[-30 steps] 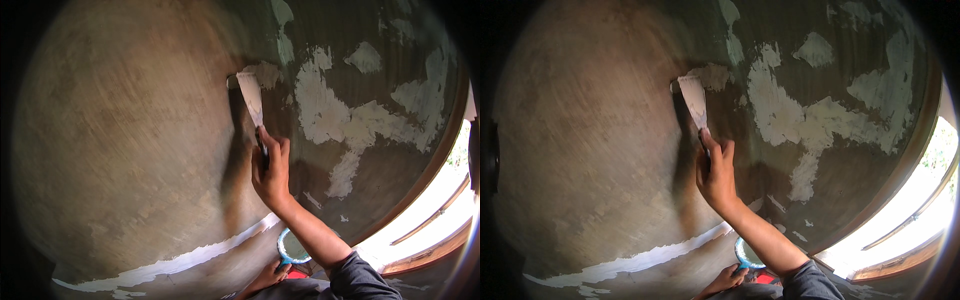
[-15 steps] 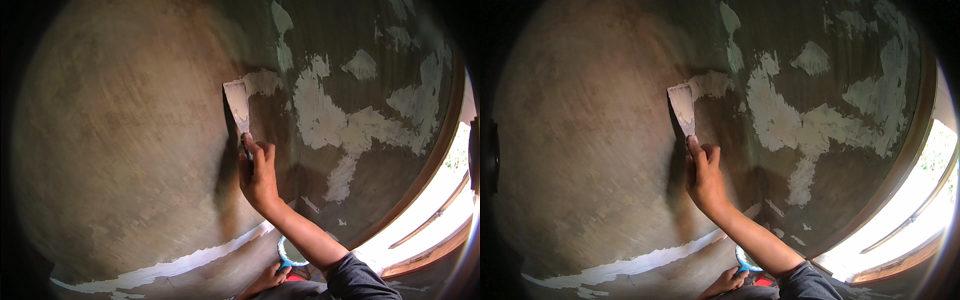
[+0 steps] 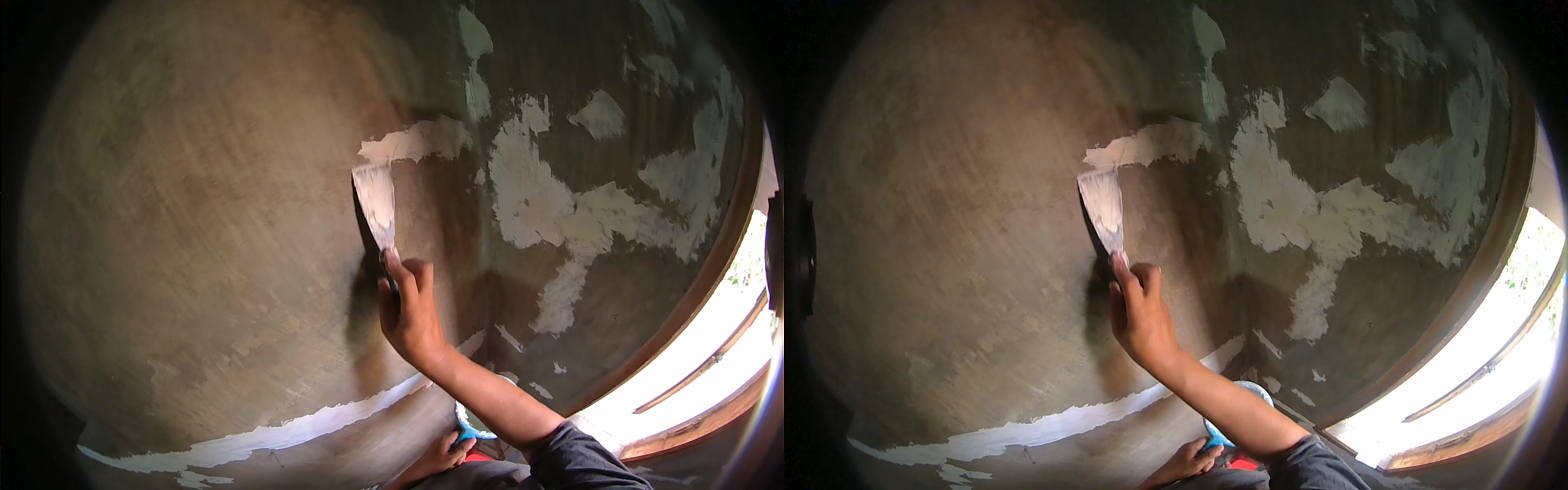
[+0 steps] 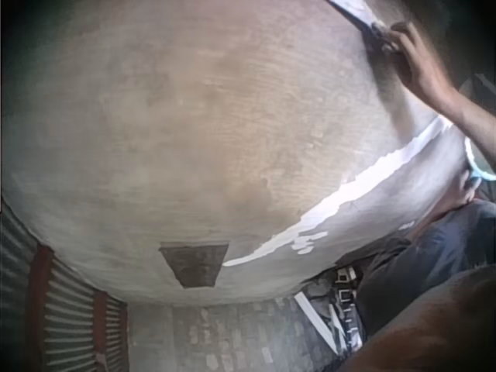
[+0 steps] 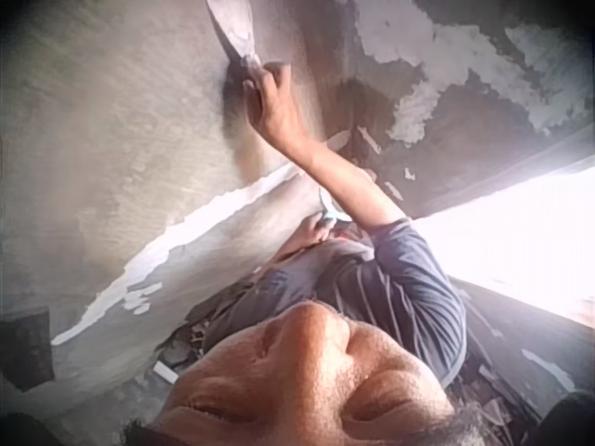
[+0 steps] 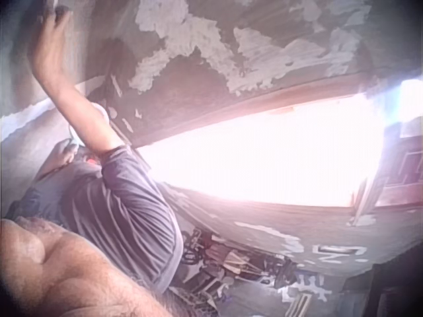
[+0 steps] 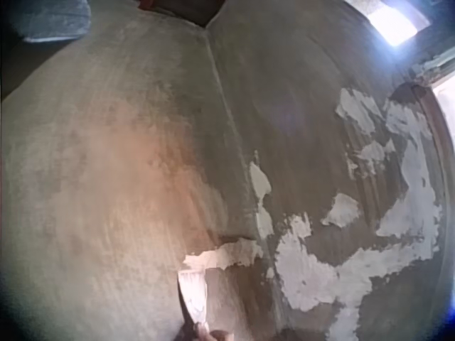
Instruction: The person applies putty to a wall using a scraper, dipping the scraper into a container and smoothing the putty over cracks and gaps on the surface.
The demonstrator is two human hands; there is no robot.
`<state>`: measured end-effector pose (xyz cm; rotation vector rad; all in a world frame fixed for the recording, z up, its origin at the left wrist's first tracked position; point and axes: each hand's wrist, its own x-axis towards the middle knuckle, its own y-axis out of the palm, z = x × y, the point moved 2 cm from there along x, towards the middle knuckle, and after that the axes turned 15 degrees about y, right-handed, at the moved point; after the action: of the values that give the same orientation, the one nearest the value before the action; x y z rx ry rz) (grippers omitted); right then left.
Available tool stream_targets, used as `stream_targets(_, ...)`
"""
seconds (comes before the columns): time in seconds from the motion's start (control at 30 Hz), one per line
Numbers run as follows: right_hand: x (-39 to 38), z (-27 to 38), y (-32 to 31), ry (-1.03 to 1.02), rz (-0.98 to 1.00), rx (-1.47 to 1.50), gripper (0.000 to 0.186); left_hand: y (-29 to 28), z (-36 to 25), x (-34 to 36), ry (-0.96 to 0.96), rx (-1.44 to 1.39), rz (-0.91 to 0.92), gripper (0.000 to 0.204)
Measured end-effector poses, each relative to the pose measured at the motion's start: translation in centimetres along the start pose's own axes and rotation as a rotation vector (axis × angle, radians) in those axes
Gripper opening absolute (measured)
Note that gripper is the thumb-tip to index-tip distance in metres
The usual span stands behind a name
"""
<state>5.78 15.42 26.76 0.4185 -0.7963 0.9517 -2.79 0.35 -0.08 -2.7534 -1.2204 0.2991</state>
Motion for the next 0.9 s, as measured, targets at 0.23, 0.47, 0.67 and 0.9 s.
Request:
stream_targets(0.23,2.5,1.1,-0.1,0.011,-0.070,0.042,0.057,0.0,0.2,0.0,0.033,0.007,-0.004,0.039)
stream_targets(0.47,0.1,1.0,-0.2,-0.038,-0.057,0.050,0.056,0.0,0.5,0.2,0.024,0.017,0.020,0.040)
stream_targets(0.67,3.3,0.3,-1.0,0.051,-0.104,0.014,0.052,0.2,0.0,0.0,0.050,-0.003,-0.011,0.041)
stream_targets(0.9,1.7,-0.2,-1.5,-0.022,-0.153,0.047,0.052,0.0,-0.1,0.1,-0.005,0.001,0.023,0.041)
